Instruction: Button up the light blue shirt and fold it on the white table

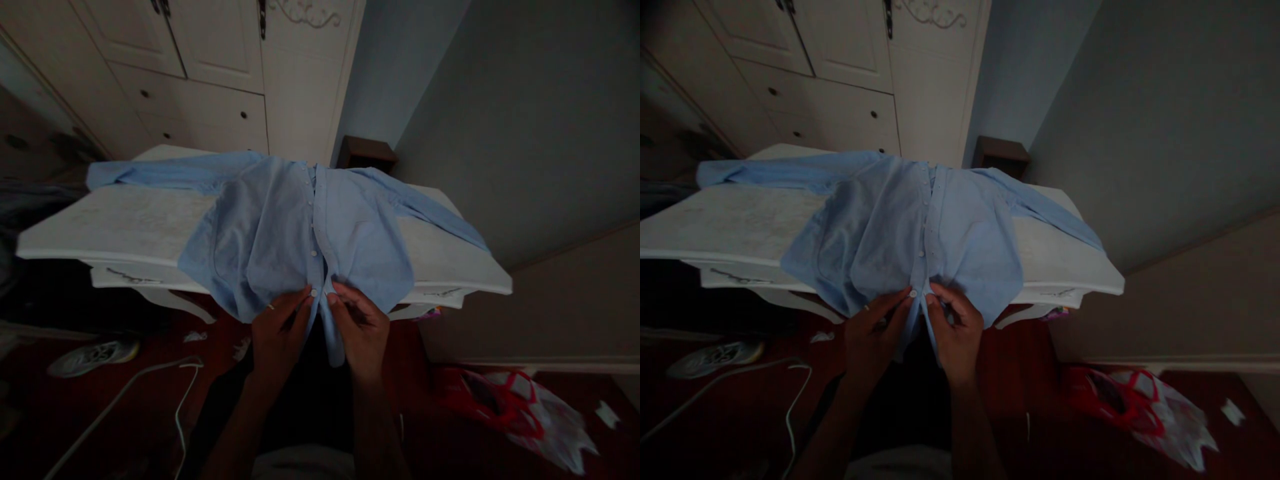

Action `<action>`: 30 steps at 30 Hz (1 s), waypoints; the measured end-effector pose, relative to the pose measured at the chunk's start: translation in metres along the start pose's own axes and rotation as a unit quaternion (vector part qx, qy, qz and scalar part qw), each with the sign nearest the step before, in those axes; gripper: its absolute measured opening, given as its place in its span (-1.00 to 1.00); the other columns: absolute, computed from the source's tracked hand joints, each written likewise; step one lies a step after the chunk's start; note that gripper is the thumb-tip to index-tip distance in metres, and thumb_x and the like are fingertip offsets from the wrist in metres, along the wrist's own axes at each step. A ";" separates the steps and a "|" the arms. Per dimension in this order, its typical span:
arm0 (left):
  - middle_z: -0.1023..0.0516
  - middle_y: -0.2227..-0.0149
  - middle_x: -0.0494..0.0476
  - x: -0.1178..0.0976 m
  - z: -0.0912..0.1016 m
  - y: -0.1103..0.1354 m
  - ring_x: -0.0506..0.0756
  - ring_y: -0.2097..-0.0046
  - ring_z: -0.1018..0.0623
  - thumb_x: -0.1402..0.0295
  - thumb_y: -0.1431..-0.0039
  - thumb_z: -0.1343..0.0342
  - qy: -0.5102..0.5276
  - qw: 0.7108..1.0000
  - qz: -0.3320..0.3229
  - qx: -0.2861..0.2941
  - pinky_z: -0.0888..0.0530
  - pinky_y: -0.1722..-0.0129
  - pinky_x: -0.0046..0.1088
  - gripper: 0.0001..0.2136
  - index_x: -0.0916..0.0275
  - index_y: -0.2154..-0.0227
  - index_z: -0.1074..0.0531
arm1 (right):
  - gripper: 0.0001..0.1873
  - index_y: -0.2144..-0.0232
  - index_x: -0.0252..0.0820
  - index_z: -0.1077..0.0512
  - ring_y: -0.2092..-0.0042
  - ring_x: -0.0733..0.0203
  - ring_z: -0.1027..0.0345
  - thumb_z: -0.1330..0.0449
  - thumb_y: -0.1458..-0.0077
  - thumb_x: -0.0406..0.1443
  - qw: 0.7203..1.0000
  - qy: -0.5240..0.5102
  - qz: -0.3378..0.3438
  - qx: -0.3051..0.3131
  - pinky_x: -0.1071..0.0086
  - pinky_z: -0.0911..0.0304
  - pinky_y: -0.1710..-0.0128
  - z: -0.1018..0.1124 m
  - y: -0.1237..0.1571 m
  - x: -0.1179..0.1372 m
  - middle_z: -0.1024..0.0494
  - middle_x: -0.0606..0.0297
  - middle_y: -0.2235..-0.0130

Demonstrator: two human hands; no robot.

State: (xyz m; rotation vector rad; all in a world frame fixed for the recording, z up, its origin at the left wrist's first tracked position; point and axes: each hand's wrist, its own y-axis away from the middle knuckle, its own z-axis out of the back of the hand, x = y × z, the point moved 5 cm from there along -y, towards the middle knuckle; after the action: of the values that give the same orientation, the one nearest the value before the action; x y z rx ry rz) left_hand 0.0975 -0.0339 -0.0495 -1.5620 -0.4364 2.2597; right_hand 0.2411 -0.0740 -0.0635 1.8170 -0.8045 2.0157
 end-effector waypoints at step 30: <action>-0.60 0.34 0.10 -0.016 -0.002 -0.007 0.01 0.32 -0.58 0.48 -0.20 -0.11 -0.063 0.988 -0.129 -0.059 -0.52 0.28 -0.48 -0.86 0.23 0.21 -0.52 | -0.85 0.30 -0.06 -0.62 0.26 0.16 -0.55 -0.32 -0.01 -0.23 0.999 0.024 0.033 -0.010 0.25 -0.48 0.18 -0.005 -0.010 0.017 -0.66 0.30 0.29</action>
State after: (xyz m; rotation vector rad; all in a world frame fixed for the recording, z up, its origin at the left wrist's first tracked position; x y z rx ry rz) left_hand 0.1054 -0.0351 -0.0343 -1.3313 -0.7741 2.1717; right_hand 0.2396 -0.0656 -0.0449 1.7458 -0.8773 2.0766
